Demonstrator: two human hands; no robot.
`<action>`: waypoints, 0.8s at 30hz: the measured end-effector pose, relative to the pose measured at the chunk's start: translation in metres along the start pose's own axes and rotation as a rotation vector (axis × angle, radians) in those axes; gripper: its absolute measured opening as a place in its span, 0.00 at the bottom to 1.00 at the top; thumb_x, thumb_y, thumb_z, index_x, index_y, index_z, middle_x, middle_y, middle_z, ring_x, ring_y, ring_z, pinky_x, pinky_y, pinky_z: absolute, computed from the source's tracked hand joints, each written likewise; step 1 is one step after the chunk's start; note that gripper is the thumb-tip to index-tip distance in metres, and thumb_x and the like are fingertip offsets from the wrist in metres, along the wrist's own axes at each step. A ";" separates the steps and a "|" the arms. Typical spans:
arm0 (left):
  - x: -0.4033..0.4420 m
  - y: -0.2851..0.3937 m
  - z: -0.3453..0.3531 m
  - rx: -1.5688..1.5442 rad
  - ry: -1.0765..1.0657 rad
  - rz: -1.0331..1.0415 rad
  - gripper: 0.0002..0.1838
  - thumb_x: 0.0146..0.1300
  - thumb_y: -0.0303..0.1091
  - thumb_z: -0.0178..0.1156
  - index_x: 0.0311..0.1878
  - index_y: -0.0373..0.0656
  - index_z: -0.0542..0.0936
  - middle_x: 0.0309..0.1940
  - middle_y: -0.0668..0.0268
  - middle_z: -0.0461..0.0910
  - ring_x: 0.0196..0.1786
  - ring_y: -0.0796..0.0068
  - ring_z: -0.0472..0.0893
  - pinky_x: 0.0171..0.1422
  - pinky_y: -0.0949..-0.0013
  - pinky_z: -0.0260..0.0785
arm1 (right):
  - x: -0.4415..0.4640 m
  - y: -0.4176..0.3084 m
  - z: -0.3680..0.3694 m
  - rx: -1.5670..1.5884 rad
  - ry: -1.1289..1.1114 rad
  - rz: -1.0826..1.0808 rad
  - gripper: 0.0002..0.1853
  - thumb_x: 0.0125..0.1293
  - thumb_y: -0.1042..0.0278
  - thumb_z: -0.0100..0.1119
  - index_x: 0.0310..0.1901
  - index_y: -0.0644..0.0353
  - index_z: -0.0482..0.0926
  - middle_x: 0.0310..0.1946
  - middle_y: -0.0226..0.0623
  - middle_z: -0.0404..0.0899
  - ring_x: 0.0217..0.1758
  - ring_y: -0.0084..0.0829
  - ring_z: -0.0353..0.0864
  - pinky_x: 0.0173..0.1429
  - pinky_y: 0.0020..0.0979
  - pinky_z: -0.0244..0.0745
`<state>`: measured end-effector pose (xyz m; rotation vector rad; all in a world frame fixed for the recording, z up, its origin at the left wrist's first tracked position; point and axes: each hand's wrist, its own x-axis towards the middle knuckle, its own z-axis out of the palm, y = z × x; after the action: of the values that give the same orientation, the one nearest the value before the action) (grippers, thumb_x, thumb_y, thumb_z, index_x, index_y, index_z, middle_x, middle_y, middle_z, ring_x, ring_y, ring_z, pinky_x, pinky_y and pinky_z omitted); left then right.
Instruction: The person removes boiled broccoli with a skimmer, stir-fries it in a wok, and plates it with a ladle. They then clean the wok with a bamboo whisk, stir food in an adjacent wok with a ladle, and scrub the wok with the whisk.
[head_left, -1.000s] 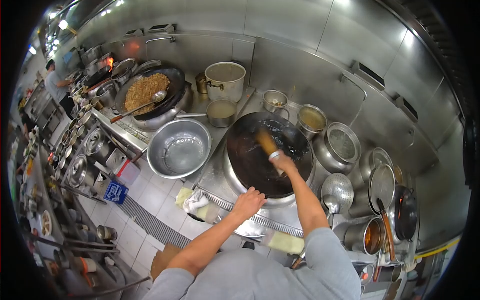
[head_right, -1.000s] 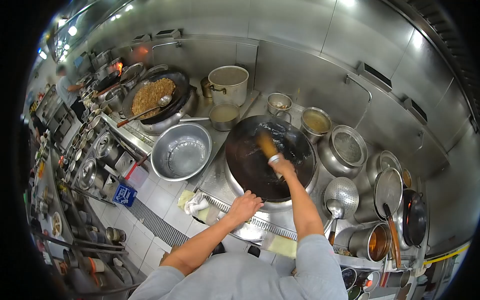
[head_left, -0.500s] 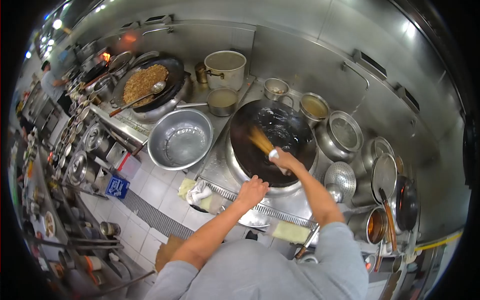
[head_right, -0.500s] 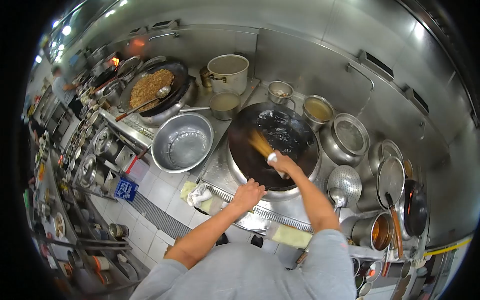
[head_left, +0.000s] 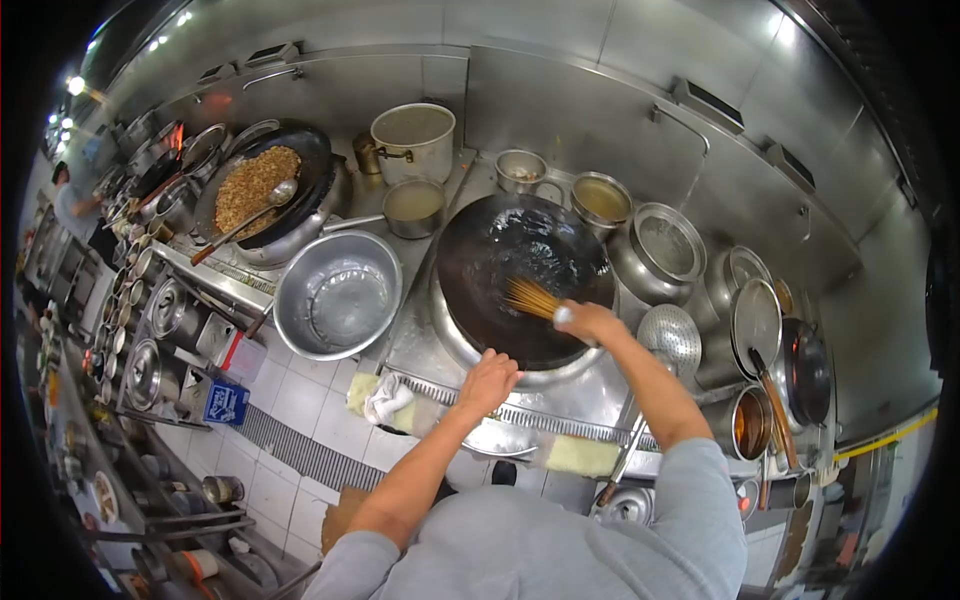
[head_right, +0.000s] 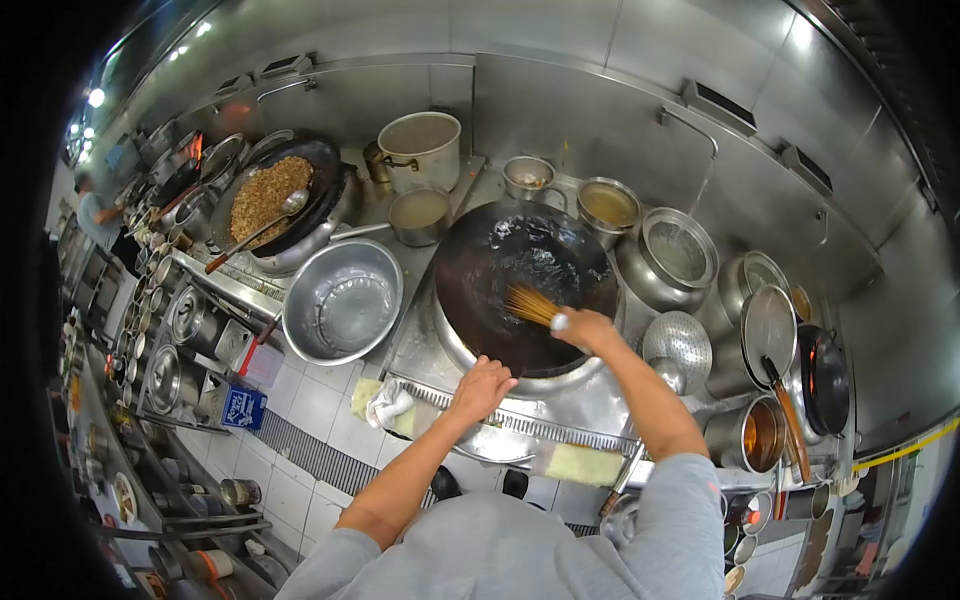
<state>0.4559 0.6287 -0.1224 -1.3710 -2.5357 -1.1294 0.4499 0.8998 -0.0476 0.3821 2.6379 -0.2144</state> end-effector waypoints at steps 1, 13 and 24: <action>0.003 -0.006 -0.003 0.006 0.014 -0.003 0.12 0.65 0.38 0.61 0.30 0.41 0.78 0.30 0.60 0.75 0.41 0.57 0.72 0.49 0.57 0.69 | 0.021 0.037 0.010 -0.061 0.002 0.039 0.40 0.63 0.39 0.59 0.72 0.49 0.60 0.55 0.53 0.80 0.60 0.51 0.79 0.62 0.45 0.75; -0.021 -0.007 -0.011 0.063 0.105 -0.026 0.16 0.65 0.36 0.61 0.55 0.46 0.81 0.52 0.61 0.76 0.65 0.58 0.71 0.60 0.54 0.68 | 0.144 -0.049 0.032 0.827 0.549 0.419 0.44 0.66 0.40 0.56 0.77 0.49 0.48 0.51 0.62 0.80 0.56 0.58 0.80 0.61 0.50 0.73; -0.025 -0.002 -0.027 0.199 0.084 0.084 0.20 0.65 0.36 0.61 0.59 0.45 0.79 0.55 0.58 0.76 0.67 0.55 0.69 0.70 0.49 0.61 | -0.074 0.062 -0.006 0.433 -0.385 -0.045 0.39 0.64 0.40 0.61 0.72 0.50 0.62 0.61 0.49 0.74 0.60 0.47 0.77 0.51 0.45 0.80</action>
<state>0.4618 0.5937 -0.1123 -1.3379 -2.4305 -0.8747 0.5290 0.9426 -0.0128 0.3755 2.2082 -0.7976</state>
